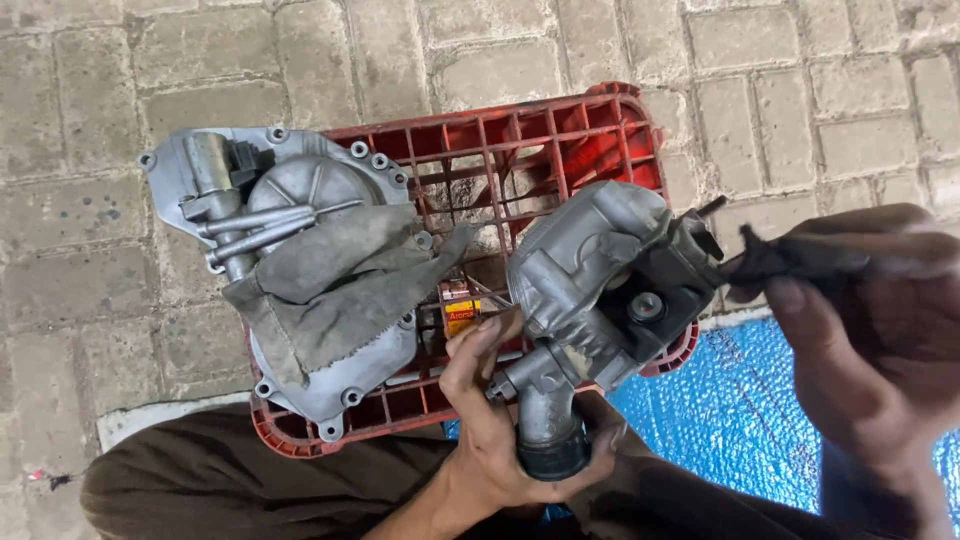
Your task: Scrubbing and cleaning a motorcycle cylinder head using an abrasive material.
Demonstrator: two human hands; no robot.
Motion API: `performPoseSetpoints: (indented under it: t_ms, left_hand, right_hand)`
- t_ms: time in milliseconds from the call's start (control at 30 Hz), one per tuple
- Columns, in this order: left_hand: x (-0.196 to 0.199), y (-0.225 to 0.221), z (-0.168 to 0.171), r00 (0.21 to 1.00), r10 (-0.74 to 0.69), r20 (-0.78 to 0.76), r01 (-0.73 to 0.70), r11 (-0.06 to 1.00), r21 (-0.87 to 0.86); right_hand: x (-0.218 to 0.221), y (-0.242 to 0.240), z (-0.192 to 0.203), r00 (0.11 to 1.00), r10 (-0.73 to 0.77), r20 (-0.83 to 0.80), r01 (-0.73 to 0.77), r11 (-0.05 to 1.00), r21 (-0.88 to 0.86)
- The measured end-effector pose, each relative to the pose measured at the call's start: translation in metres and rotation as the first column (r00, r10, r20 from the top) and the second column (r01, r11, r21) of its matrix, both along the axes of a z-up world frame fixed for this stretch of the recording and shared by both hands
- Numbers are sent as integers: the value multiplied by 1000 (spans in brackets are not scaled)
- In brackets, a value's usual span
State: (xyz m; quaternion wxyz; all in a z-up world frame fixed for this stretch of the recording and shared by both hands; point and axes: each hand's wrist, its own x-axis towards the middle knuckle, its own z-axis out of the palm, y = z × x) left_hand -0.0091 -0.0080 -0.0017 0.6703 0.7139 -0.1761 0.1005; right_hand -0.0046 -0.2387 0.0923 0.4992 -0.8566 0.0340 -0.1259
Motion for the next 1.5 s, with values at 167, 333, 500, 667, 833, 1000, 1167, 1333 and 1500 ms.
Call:
performPoseSetpoints:
  t_ms: [167,333,500,667,833,1000,1167,1333,1500]
  left_hand:
    - [-9,-4,-7,1000,29,1,-28,1000,-10]
    - [-9,-2,-8,998,39,42,-41,998,45]
    - [-8,-1,-11,998,24,63,-27,999,44]
    - [2,11,1,999,28,-23,-26,996,79]
    - [14,19,28,1000,-2,-27,2,1000,-7]
    - [12,24,29,997,-62,-45,62,998,0]
    - [13,24,26,998,-66,-19,66,998,-3]
    - [22,18,32,998,-59,8,59,995,-78]
    - [36,12,28,996,67,56,-62,994,-89]
  right_hand:
    - [4,-19,-47,943,-178,281,125,972,198]
    - [31,-26,-69,970,-62,234,38,994,106]
    - [35,-14,-71,999,-3,43,-7,976,219]
    - [35,-18,-77,983,35,181,-19,996,-85]
    - [35,-19,-67,996,60,59,-69,986,153]
    - [41,-34,-89,975,196,107,-222,791,570]
    - [55,-32,-95,931,258,258,-359,774,521]
    - [37,-31,-84,953,170,250,-240,928,285]
    - [17,-27,-39,900,156,407,-99,983,-157]
